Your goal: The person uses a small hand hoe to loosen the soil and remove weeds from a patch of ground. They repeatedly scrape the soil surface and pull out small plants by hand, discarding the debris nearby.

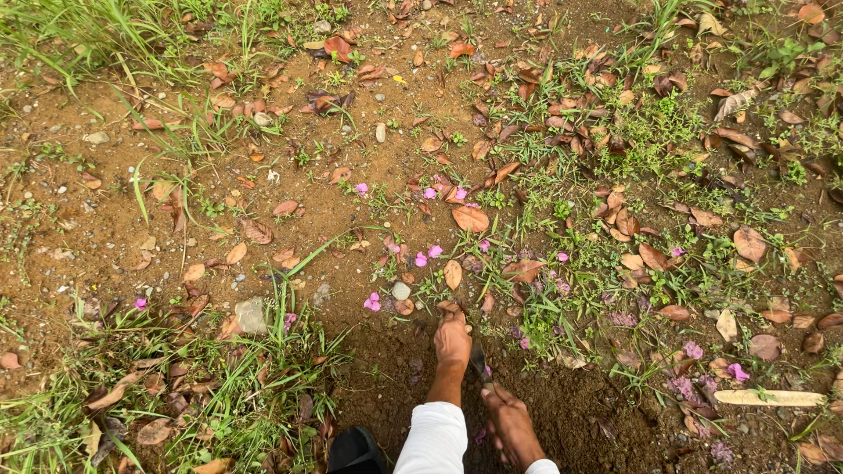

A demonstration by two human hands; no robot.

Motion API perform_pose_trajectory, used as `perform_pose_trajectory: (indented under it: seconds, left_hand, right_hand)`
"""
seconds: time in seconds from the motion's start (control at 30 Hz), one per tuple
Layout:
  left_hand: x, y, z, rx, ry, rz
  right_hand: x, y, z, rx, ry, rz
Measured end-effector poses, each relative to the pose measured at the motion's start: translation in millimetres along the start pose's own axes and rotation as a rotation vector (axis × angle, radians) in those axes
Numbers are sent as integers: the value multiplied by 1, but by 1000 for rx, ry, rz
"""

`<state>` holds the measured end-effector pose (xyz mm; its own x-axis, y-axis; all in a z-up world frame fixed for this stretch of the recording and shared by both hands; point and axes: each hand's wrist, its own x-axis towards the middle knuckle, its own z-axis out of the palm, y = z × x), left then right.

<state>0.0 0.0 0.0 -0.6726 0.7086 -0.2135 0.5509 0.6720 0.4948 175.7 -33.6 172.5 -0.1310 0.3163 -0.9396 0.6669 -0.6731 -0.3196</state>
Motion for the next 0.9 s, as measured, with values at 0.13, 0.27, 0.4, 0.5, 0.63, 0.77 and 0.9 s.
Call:
perform_pose_trajectory:
  seconds: [0.13, 0.27, 0.4, 0.5, 0.63, 0.77, 0.9]
  left_hand:
    - [-14, -5, -10, -99, 19, -108]
    - [-24, -2, -22, -189, -4, -252]
    - [-29, -7, -26, -194, 30, -274]
    - [-33, -20, -37, -101, 55, -242]
    - [-36, -37, -69, -225, 363, -259]
    - [-39, -48, -100, -184, 254, -373]
    - [-32, -49, -95, -81, 182, -308]
  right_hand:
    - [28, 26, 10, -343, 214, -412]
    - [15, 26, 5, -642, 261, -435]
    - [7, 36, 7, -583, 241, -530]
    - [8, 41, 11, -601, 201, -591]
    - [-5, 39, -1, -472, 175, -420]
    - [-8, 40, -12, -433, 193, -433]
    - [-9, 36, 0, -56, -28, -254]
